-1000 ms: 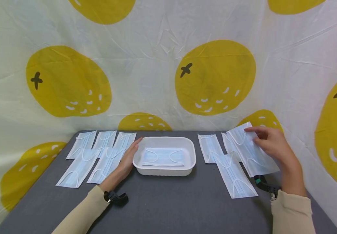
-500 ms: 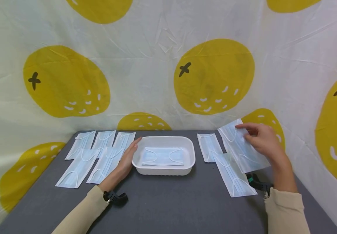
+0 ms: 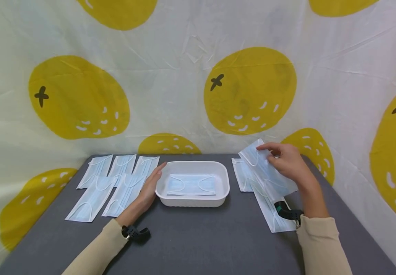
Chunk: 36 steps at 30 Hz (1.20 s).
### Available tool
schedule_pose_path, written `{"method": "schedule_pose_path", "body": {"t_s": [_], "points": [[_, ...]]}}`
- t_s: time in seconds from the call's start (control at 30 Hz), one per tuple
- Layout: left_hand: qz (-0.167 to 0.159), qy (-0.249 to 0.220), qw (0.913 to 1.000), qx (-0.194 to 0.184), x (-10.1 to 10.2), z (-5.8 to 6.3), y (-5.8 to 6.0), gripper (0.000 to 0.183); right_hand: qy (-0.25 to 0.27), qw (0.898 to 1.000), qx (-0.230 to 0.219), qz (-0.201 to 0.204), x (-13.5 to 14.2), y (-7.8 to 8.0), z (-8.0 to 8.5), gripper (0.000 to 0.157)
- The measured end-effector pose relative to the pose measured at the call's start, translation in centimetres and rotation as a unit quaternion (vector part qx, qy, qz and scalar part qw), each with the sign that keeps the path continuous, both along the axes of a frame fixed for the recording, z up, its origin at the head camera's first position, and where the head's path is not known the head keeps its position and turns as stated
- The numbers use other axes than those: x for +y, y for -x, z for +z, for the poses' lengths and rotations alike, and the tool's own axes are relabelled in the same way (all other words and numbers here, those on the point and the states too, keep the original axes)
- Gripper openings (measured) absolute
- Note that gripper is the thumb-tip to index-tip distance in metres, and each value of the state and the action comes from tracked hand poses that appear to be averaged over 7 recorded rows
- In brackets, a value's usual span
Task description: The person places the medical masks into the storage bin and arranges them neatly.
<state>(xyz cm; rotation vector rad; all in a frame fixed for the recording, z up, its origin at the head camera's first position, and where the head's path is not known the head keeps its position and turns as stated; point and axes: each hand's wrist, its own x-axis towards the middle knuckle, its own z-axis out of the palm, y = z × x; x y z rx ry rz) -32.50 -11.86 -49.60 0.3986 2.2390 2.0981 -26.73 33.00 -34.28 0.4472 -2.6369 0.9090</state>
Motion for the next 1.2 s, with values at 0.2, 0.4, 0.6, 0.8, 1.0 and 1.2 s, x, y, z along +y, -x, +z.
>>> {"method": "schedule_pose_path", "body": {"t_s": [0.2,0.4,0.6,0.8,1.0,1.2], "points": [[-0.003,-0.001,1.0000,0.000,0.0,0.0,0.0,0.050,-0.025,0.999,-0.010,0.021,-1.9,0.9,1.3,0.033],[-0.003,-0.003,1.0000,-0.003,-0.1,0.2,0.0,0.050,-0.042,0.998,-0.026,0.043,-4.1,2.4,2.8,0.035],[0.001,-0.002,1.0000,-0.004,-0.1,0.3,0.0,0.050,-0.043,0.996,-0.041,0.063,-6.1,3.7,3.6,0.036],[0.003,0.004,1.0000,-0.005,0.1,0.2,0.2,0.050,-0.042,0.994,-0.055,0.086,-8.0,4.8,4.0,0.037],[0.005,0.001,1.0000,-0.004,0.2,0.2,0.3,0.049,-0.036,0.989,-0.075,0.124,-9.9,5.8,4.0,0.036],[0.008,-0.002,1.0000,-0.005,0.2,0.4,0.2,0.050,-0.025,0.979,-0.120,0.161,-12.0,7.2,3.7,0.037]]}}
